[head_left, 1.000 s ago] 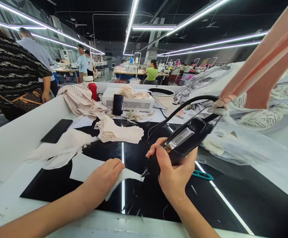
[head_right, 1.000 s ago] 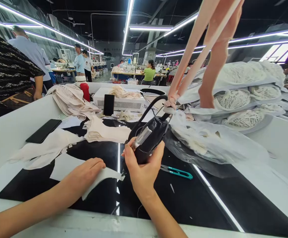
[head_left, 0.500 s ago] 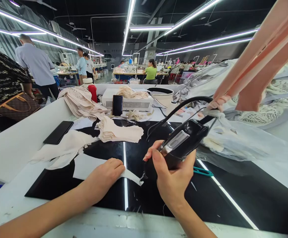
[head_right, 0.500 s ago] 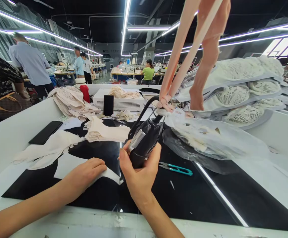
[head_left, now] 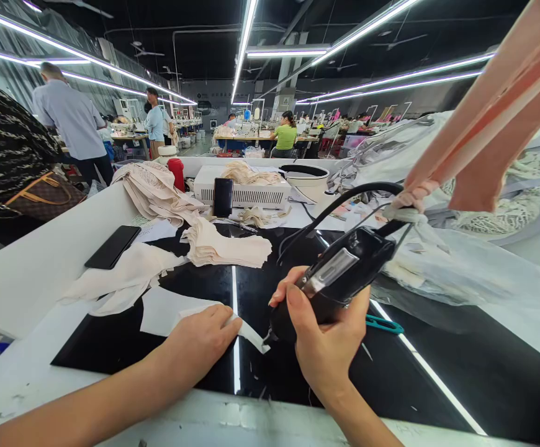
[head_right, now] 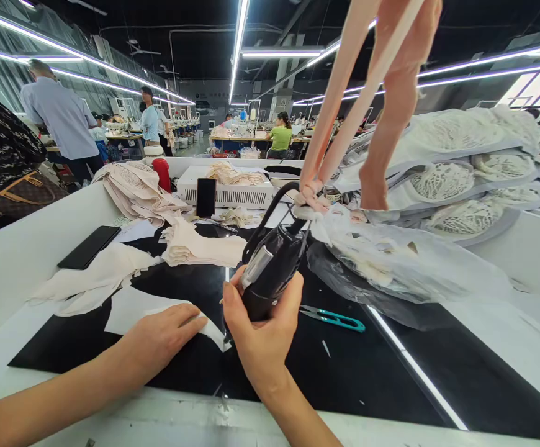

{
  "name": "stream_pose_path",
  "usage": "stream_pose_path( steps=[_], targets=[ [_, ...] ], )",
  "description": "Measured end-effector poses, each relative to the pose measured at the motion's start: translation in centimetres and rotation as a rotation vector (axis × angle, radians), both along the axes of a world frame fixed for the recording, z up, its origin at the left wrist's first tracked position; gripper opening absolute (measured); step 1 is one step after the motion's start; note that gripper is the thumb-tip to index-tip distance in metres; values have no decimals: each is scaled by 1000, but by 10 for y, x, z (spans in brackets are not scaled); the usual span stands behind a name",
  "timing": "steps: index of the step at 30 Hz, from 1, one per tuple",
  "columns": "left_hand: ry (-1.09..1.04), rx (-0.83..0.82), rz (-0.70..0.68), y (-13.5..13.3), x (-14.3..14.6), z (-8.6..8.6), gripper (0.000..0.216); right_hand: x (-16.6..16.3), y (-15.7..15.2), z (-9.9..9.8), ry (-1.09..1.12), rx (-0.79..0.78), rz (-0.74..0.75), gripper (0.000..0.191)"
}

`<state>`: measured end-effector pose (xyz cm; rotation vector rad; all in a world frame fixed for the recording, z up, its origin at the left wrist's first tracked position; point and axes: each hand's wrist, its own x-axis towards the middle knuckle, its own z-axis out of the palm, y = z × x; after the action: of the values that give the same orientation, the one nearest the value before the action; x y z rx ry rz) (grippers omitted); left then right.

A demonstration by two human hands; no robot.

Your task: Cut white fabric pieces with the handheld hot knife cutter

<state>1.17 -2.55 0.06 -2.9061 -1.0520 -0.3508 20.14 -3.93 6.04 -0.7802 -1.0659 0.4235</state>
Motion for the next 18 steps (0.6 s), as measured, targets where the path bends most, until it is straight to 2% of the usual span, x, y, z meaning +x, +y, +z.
stream_pose_path(
  steps=[2,5,7,12,18],
  targets=[
    [37,59,-17,-6,5,0,20,0,-1,0,4,-11,12,36],
    [34,144,-42,-13,9,-4,57,0,-2,-1,8,-21,25,34],
    [12,181,-38,-16,10,-9,71,0,-2,-1,17,-14,29,35],
    [-39,182,-35,-17,9,-20,75,-1,6,1,58,-5,44,34],
    [-96,204,-41,-19,11,-23,76,-7,26,2,103,-2,72,35]
  ],
)
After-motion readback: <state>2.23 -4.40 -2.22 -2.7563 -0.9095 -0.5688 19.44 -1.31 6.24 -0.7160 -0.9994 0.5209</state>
